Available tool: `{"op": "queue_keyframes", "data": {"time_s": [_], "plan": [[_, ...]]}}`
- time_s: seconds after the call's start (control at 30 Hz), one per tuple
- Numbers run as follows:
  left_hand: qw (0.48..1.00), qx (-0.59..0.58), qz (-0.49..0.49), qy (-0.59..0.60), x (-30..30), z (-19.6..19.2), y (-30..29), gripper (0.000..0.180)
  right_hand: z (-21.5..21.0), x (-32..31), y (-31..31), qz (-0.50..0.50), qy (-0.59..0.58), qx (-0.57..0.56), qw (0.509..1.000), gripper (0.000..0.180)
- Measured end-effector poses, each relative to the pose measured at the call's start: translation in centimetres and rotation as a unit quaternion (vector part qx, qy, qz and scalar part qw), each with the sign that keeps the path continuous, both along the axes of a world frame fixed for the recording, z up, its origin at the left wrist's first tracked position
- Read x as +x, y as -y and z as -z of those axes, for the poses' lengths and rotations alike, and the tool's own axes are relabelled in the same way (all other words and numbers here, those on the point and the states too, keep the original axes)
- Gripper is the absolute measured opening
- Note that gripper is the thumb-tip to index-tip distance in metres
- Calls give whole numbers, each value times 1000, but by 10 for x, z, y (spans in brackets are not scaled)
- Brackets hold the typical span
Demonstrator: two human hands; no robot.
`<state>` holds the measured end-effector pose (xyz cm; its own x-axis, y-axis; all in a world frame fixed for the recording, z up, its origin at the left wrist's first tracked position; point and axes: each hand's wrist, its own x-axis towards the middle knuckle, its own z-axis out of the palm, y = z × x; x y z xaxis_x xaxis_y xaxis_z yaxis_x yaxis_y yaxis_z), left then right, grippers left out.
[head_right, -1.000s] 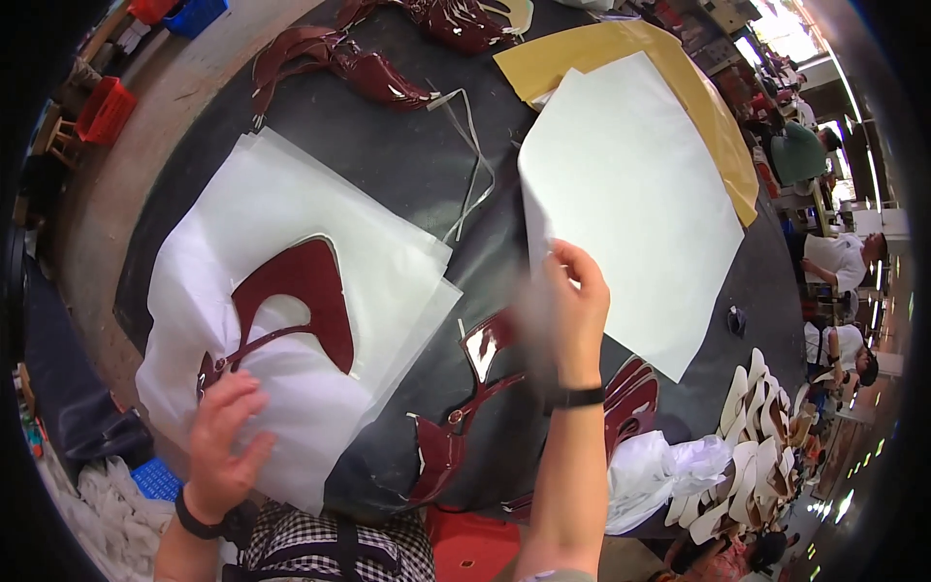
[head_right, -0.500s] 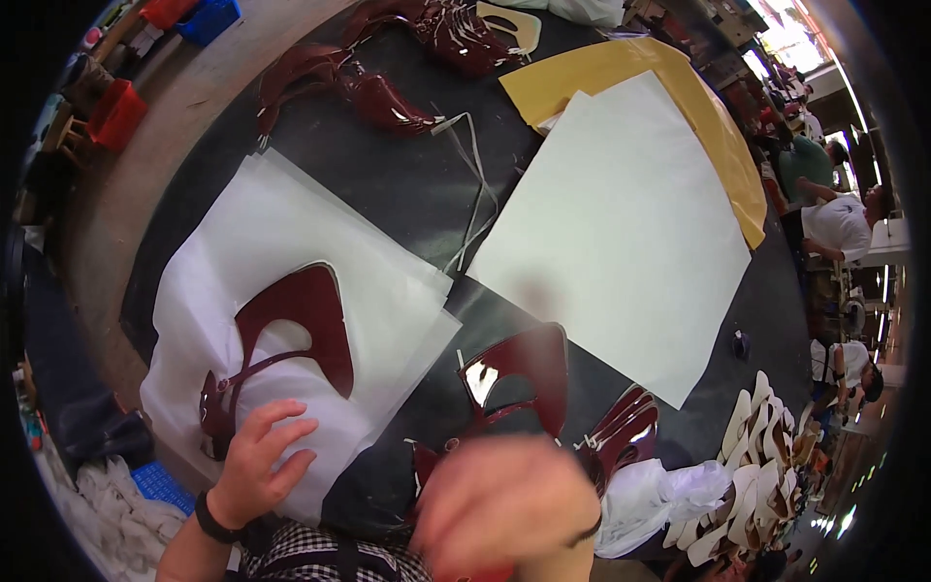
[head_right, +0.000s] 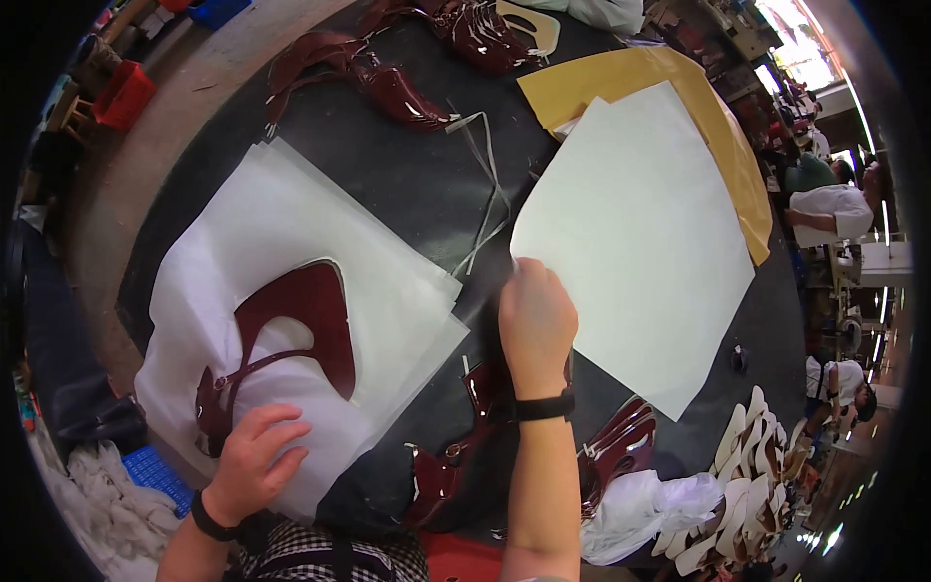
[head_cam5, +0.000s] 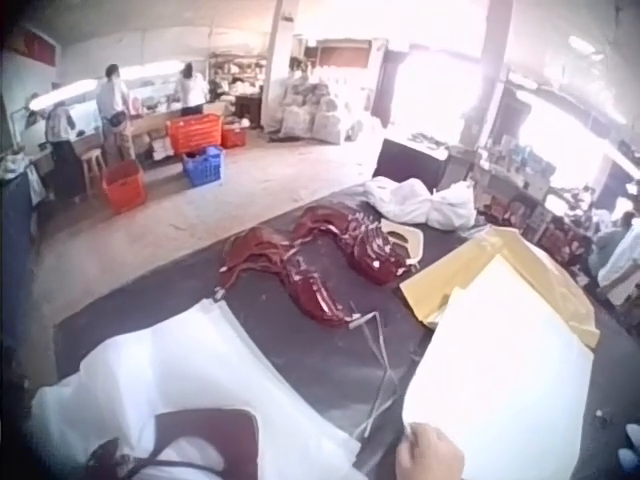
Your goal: Wrapping burgundy shoe upper components in white protective foam sheets and securing them.
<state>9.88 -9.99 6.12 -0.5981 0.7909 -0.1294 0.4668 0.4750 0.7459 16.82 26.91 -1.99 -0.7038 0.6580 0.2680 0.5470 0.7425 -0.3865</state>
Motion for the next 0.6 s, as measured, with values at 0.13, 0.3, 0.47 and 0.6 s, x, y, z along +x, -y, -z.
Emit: {"op": "queue_keyframes", "data": {"time_s": [0.13,0.3,0.47,0.6], "plan": [[1000,1,-5,-2,-1,0,0,31,7,23,-8,45,-25,-156,986,14],[1000,4,5,-2,-1,-1,-1,30,1,40,-23,93,-147,-349,921,10],[1000,7,14,-6,2,-2,-2,30,-23,44,-22,94,-254,-482,833,20],[999,17,40,4,4,-8,-10,31,-31,52,-27,144,-302,-538,774,24]]}}
